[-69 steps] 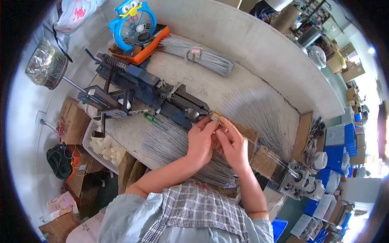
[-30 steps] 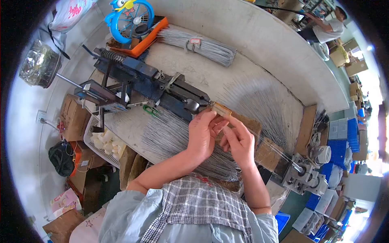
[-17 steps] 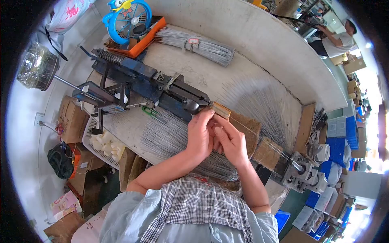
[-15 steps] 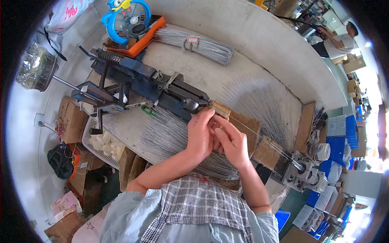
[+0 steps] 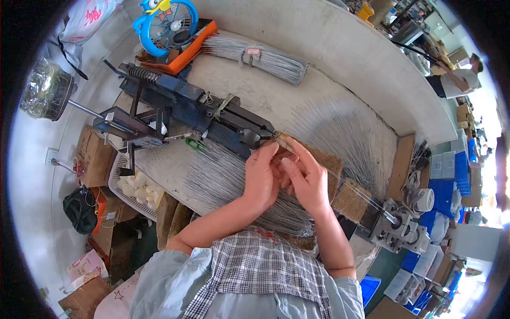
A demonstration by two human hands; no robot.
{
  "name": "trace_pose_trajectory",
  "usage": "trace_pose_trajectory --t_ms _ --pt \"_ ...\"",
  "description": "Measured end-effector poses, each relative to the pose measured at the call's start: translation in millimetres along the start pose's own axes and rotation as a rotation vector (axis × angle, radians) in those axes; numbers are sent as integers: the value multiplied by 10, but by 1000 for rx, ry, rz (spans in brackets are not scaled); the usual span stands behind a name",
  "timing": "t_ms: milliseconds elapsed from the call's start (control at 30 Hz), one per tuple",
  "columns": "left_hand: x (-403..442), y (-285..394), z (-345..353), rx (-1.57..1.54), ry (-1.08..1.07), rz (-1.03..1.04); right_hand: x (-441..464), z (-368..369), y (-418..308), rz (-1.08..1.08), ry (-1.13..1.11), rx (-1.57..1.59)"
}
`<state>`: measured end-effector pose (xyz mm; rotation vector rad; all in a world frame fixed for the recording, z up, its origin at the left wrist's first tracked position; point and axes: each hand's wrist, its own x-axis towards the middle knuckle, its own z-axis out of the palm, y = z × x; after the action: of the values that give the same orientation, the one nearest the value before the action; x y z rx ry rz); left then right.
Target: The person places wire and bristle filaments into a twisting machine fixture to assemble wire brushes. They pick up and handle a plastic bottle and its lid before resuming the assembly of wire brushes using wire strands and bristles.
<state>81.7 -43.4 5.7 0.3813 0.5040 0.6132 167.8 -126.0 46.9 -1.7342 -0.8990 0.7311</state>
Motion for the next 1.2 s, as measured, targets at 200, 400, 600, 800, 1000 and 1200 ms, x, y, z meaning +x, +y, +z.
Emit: trace_pose_trajectory --t_ms 200,400,600,800,1000,1200 --pt "-3 -9 83 -20 7 67 -97 -93 -36 53 41 -10" --pt "31 -63 95 83 -6 142 -85 -113 22 -7 60 -107" --pt "37 -73 59 91 6 119 -2 -58 58 -79 68 -142" --pt "7 -40 133 31 10 125 -71 -135 -54 -97 129 -221" --pt "23 -37 136 73 15 130 -76 -384 -99 -422 328 -871" --pt "-7 17 86 32 -11 57 -121 -388 8 -460 272 -865"
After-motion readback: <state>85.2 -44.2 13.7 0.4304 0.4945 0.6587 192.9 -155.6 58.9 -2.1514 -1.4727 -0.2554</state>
